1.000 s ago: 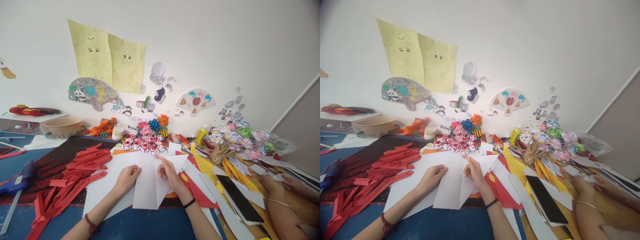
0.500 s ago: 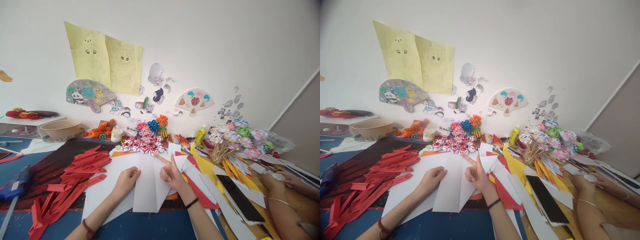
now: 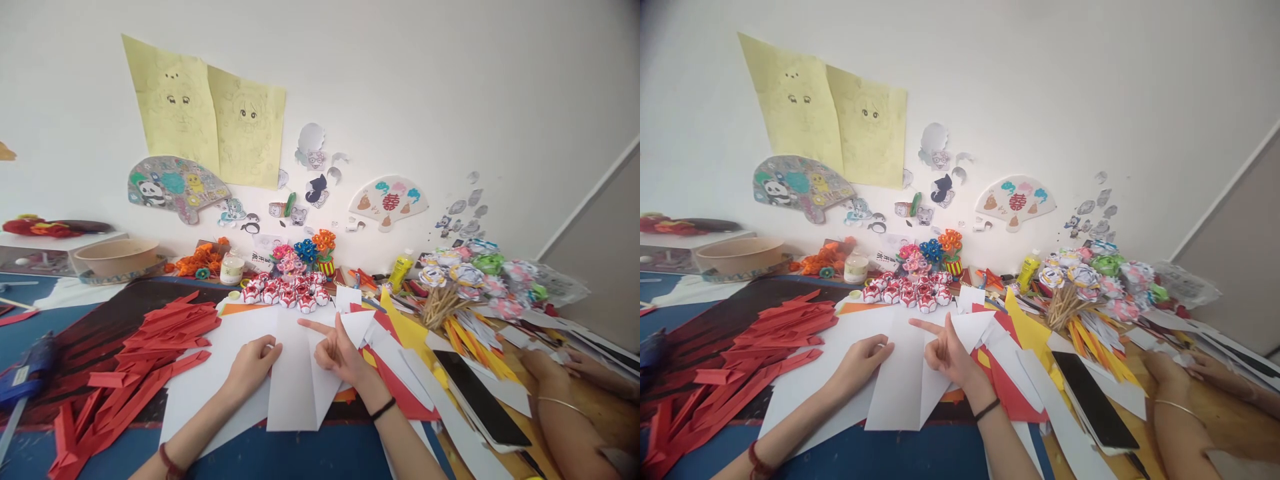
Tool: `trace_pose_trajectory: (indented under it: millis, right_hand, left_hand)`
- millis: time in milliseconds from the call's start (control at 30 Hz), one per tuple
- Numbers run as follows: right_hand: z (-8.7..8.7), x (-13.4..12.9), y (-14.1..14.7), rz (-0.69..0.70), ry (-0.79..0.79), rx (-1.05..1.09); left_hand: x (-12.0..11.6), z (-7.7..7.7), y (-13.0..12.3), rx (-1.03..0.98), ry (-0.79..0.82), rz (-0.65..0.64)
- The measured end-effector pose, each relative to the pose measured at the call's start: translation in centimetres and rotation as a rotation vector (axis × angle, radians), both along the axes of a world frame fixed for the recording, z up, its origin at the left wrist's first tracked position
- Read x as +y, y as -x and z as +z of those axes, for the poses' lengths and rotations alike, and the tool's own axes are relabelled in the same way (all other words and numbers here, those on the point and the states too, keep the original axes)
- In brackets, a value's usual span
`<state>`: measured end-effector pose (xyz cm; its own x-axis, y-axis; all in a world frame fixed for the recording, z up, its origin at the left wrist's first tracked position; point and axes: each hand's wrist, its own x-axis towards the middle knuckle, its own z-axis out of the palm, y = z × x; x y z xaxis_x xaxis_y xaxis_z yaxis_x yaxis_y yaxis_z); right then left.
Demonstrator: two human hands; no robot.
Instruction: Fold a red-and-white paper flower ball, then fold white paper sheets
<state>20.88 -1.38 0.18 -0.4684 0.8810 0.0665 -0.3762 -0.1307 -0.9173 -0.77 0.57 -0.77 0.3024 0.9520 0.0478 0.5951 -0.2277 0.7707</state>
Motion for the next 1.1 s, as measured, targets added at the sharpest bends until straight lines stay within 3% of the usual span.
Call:
trace_pose_trajectory:
  millis: [767, 1000, 1100]
  right_hand:
    - [0.3, 0.1, 0.5, -0.102, -0.033, -0.029]
    - [0.7, -0.2, 0.5, -0.319, -0.152, -0.067]
    - [1.2, -0.7, 0.5, -0.266, -0.190, -0.154]
  left_hand:
    - [-0.2, 0.2, 0.0, -0.023, 0.018, -0.060]
    - [-0.3, 0.2, 0.1, -0.010, 0.017, -0.084]
    - [-0.4, 0.3, 0.1, 0.004, 0.024, -0.091]
